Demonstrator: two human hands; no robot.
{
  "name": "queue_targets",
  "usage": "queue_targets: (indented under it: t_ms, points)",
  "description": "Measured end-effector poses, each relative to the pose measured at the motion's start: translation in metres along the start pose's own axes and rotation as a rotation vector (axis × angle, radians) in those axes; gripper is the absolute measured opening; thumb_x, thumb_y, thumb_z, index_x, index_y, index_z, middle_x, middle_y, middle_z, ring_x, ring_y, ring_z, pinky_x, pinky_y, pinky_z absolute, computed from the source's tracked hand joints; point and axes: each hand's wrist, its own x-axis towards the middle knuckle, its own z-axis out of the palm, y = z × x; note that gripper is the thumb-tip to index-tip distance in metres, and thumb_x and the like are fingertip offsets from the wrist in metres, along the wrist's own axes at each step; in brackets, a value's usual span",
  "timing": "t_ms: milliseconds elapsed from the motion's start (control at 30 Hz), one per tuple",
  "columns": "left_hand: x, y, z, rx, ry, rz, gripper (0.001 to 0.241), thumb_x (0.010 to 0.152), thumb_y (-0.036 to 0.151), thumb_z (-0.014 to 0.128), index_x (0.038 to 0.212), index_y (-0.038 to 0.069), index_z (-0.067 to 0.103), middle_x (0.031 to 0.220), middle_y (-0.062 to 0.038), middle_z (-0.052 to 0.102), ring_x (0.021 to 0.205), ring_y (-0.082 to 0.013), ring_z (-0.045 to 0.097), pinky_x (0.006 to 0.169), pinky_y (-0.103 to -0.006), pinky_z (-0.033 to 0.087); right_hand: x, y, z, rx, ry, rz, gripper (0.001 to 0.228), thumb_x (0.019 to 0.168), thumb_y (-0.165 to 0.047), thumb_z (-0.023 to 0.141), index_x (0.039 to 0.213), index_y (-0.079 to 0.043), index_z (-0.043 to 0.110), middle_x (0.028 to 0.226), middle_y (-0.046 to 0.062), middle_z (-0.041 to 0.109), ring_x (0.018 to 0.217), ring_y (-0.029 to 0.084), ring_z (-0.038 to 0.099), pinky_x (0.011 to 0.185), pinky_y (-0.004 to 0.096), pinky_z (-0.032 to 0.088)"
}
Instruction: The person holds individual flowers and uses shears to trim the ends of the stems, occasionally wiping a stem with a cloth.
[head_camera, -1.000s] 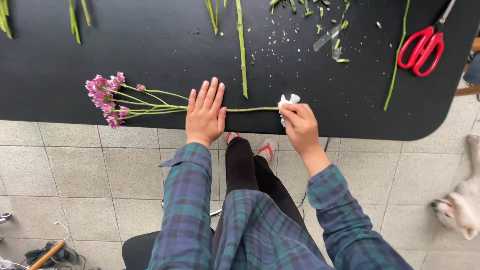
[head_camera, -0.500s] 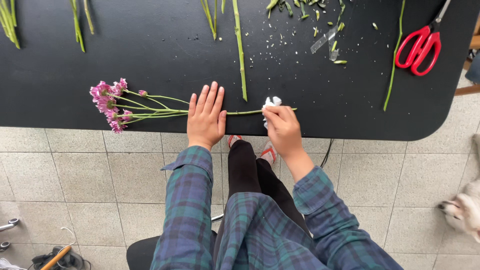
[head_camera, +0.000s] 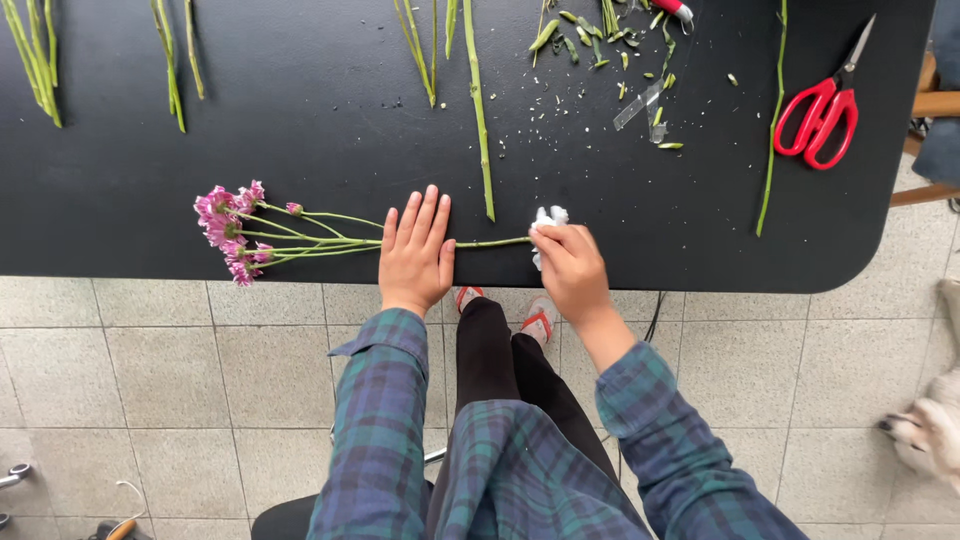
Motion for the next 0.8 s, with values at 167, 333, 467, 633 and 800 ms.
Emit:
queue_targets:
  t_ms: [167, 333, 467, 633, 800]
  points:
    - [-0.003, 0.001, 0.000, 0.026, 0.004, 0.019, 0.057, 0.107, 0.043, 0.031, 0.159, 0.024, 0.045, 0.164, 0.000, 0.042, 0.151, -0.0208, 0.038, 0.127, -0.0444, 0.016, 0.003, 0.017, 0.001, 0.112, -0.181, 0.131, 0.012, 0.083, 0.007, 0.074, 0.088, -0.003, 0.077, 0.088, 0.010, 0.067, 0.085, 0.031, 0.067, 0.080, 0.040, 0.056]
    - [-0.004, 0.002, 0.001, 0.016, -0.015, -0.006, 0.058, 0.105, 0.044, 0.035, 0.159, 0.024, 0.044, 0.165, 0.001, 0.041, 0.152, -0.0207, 0.036, 0.127, -0.0443, 0.015, 0.053, 0.067, -0.060, -0.123, -0.051, 0.184, 0.013, 0.089, 0.006, 0.077, 0.094, -0.006, 0.079, 0.092, 0.009, 0.066, 0.086, 0.032, 0.066, 0.082, 0.041, 0.055]
    - [0.003, 0.005, -0.023, -0.041, -0.122, 0.015, 0.061, 0.105, 0.045, 0.046, 0.159, 0.015, 0.046, 0.165, -0.005, 0.040, 0.153, -0.0248, 0.036, 0.126, -0.0474, 0.023, 0.081, 0.128, -0.109, -0.335, 0.002, 0.187, 0.018, 0.095, 0.011, 0.066, 0.107, 0.004, 0.079, 0.100, 0.018, 0.061, 0.091, 0.034, 0.062, 0.082, 0.042, 0.051]
    - [0.004, 0.004, -0.024, -0.047, -0.113, 0.024, 0.066, 0.103, 0.050, 0.052, 0.159, 0.015, 0.045, 0.165, -0.006, 0.040, 0.152, -0.0258, 0.037, 0.126, -0.0476, 0.024, 0.117, 0.180, -0.112, -0.656, -0.234, 0.234, 0.046, 0.100, -0.020, 0.079, 0.136, 0.005, 0.065, 0.130, 0.020, 0.066, 0.102, 0.044, 0.055, 0.084, 0.051, 0.043]
    - [0.006, 0.004, -0.026, -0.049, -0.126, 0.015, 0.069, 0.101, 0.052, 0.053, 0.159, 0.015, 0.045, 0.165, -0.006, 0.039, 0.153, -0.0258, 0.037, 0.126, -0.0473, 0.023, 0.189, 0.188, -0.070, -0.897, -0.344, -0.082, 0.059, 0.095, -0.044, 0.089, 0.132, -0.007, 0.063, 0.130, 0.013, 0.062, 0.111, 0.036, 0.051, 0.082, 0.047, 0.038]
